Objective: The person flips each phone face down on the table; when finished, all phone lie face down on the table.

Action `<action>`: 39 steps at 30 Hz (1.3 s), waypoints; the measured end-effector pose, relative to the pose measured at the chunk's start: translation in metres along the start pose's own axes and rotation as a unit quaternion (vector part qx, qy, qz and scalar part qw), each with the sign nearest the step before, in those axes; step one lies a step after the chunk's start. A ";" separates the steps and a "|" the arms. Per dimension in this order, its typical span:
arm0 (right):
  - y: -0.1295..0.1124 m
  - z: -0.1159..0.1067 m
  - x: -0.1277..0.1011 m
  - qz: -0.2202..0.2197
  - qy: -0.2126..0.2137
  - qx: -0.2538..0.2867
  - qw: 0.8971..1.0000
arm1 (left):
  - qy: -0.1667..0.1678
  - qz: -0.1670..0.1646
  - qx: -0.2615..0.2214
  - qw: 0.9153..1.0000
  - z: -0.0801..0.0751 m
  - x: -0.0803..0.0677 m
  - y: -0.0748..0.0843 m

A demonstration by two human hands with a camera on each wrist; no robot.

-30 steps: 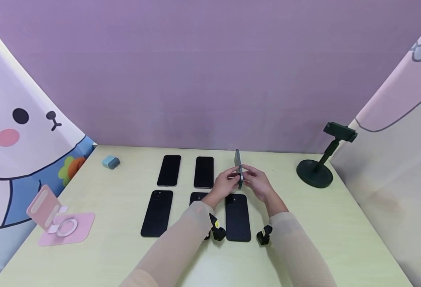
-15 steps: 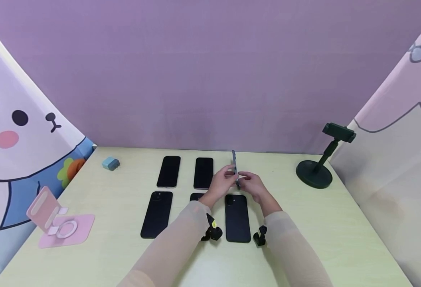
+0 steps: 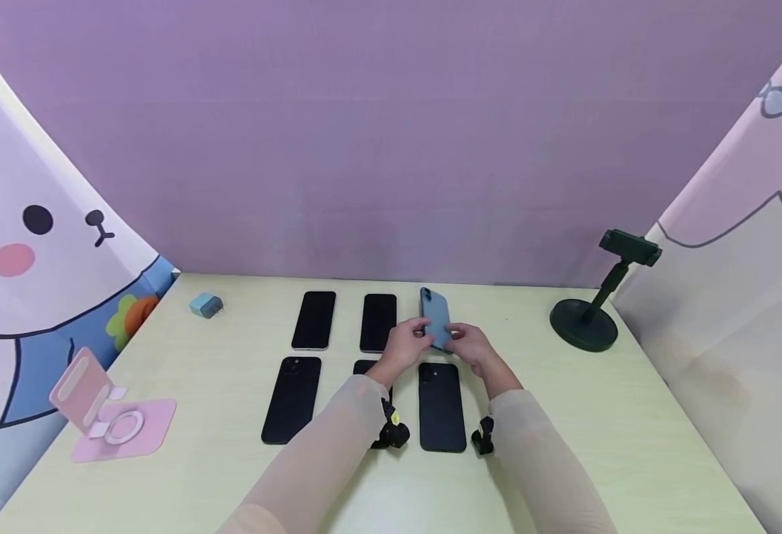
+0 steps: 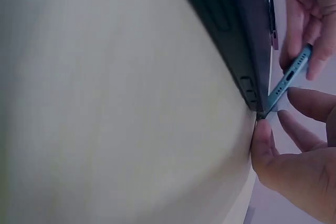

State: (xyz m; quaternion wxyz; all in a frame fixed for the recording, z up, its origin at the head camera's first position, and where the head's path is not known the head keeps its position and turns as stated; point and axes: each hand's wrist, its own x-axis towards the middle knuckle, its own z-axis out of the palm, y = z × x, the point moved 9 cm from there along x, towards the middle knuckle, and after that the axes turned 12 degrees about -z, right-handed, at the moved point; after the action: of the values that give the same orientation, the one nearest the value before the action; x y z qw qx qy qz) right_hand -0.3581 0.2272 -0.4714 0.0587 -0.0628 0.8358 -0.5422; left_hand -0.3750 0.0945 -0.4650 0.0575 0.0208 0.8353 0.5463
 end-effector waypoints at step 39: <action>0.009 -0.008 0.001 0.068 0.043 -0.111 0.991 | 0.051 -0.013 0.227 0.973 0.002 -0.009 0.005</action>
State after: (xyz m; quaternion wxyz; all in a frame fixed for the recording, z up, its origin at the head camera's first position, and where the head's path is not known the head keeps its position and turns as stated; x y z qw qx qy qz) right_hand -0.3608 0.2380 -0.4759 0.0523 0.0118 0.8949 -0.4429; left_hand -0.3662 0.0969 -0.4606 0.0161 -0.0054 0.9395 0.3421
